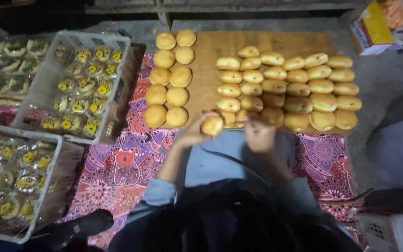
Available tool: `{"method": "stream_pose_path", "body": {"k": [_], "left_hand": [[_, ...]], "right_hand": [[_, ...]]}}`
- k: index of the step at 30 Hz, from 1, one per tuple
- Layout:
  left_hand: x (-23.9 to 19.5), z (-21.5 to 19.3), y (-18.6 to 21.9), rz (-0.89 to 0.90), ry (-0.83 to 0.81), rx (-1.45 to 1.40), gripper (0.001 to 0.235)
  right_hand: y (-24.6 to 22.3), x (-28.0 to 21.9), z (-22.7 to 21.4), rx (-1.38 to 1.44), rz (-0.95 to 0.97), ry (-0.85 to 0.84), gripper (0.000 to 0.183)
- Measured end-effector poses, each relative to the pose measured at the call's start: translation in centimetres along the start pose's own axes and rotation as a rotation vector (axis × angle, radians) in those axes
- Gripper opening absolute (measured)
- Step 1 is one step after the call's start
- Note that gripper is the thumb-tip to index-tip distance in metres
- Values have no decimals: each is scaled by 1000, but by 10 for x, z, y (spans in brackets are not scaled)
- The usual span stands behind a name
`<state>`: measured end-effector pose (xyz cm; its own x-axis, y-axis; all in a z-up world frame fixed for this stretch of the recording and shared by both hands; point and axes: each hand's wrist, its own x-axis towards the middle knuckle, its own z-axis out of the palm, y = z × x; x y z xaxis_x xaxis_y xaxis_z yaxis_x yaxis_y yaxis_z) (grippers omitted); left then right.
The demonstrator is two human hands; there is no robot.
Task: The person sits on the floor and uses a metal piping tip to make holes in small round buns, then fills them with a dark paste from a piping bag. The buns are arranged on a wooden board and handled one at a time.
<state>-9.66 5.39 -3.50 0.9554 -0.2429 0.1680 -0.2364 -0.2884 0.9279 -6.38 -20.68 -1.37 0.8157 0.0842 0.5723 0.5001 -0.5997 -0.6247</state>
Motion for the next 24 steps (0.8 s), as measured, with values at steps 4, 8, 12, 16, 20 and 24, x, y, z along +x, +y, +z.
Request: {"method": "stream_pose_path", "body": {"k": [4,8,12,16,20,24], "left_hand": [[27,-38,-26,114,-58,287,79],[38,-31,-44,130,-144,541,68],[28,-30,-45,89,-179,675,66],[14,-23,-37,129,-89,698,75],[9,-7,-27,84,53,710,74],[-3,-12,-18,119,203,602,74]], "right_hand": [[-2,15,-47,128,-102,-9,17],[3,8,-68,-115,111,-38,20],[24,-14,-81,14,239,16,19],[58,-28,-89,-154,275,-19,17],[72,-41,-86,-55,304,-25,18],[77,-48,-86,-95,341,-4,21]]}}
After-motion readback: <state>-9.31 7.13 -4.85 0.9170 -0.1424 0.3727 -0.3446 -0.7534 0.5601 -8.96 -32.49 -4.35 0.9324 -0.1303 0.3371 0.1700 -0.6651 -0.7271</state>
